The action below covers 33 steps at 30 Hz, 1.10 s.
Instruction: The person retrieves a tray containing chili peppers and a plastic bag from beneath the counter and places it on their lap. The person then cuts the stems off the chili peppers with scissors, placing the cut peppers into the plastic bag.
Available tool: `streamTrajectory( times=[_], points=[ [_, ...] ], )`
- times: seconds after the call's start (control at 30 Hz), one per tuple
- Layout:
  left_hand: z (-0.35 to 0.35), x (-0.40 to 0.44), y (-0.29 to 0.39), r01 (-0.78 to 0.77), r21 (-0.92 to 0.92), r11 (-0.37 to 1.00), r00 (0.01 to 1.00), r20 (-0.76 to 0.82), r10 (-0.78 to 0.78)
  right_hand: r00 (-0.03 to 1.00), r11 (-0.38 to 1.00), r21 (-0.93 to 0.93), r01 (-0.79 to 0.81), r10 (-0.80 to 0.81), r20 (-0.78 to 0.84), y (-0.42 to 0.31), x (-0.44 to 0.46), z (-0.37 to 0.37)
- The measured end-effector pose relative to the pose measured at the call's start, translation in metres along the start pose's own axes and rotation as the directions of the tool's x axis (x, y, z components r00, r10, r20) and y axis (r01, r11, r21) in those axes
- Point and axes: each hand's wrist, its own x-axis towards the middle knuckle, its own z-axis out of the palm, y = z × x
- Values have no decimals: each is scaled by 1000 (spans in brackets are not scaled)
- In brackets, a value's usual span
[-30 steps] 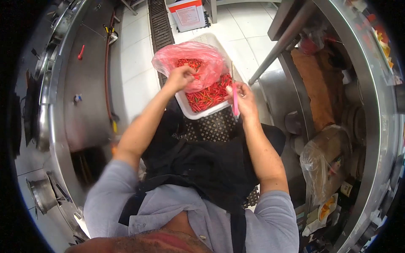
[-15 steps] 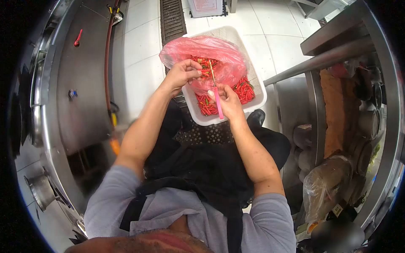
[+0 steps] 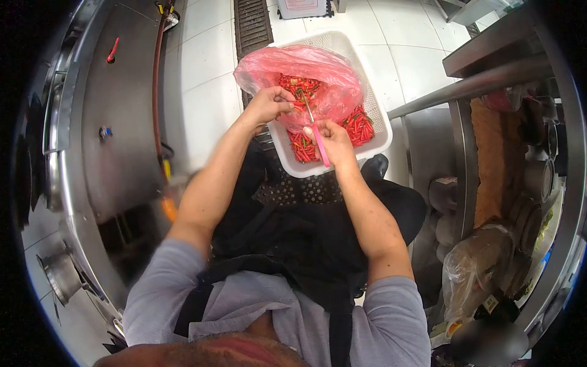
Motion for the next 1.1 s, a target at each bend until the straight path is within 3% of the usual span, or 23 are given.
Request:
streamTrajectory(
  times=[0.13, 0.2, 0.3, 0.4, 0.6, 1.03, 1.1],
  points=[
    [-1, -2, -3, -8, 29, 1000, 1000, -24, 8, 1000, 1000, 23, 0, 0, 3, 9, -1, 2],
    [2, -5, 1, -21, -115, 993, 993, -122, 7, 1000, 998, 59, -12, 13, -21, 12, -2, 4],
    [6, -3, 1, -30, -172, 985, 984, -176, -1, 999, 985, 168, -31, 36, -24, 17, 0, 11],
    [15, -3, -1, -76, -287, 955, 990, -134, 38, 1000, 992, 123, -24, 23, 8, 16, 1, 12],
    [24, -5, -5, -44, -155, 987, 998, -50, 37, 1000, 993, 122, 10, -7, -25, 14, 6, 8],
    [24, 2, -12, -53, -207, 977, 996, -80, 37, 994, 996, -5, 92, -92, -54, 18, 17, 8],
    [24, 3, -14, 14, -150, 989, 996, -80, -26, 997, 998, -10, 65, -66, -50, 13, 14, 7]
  ],
)
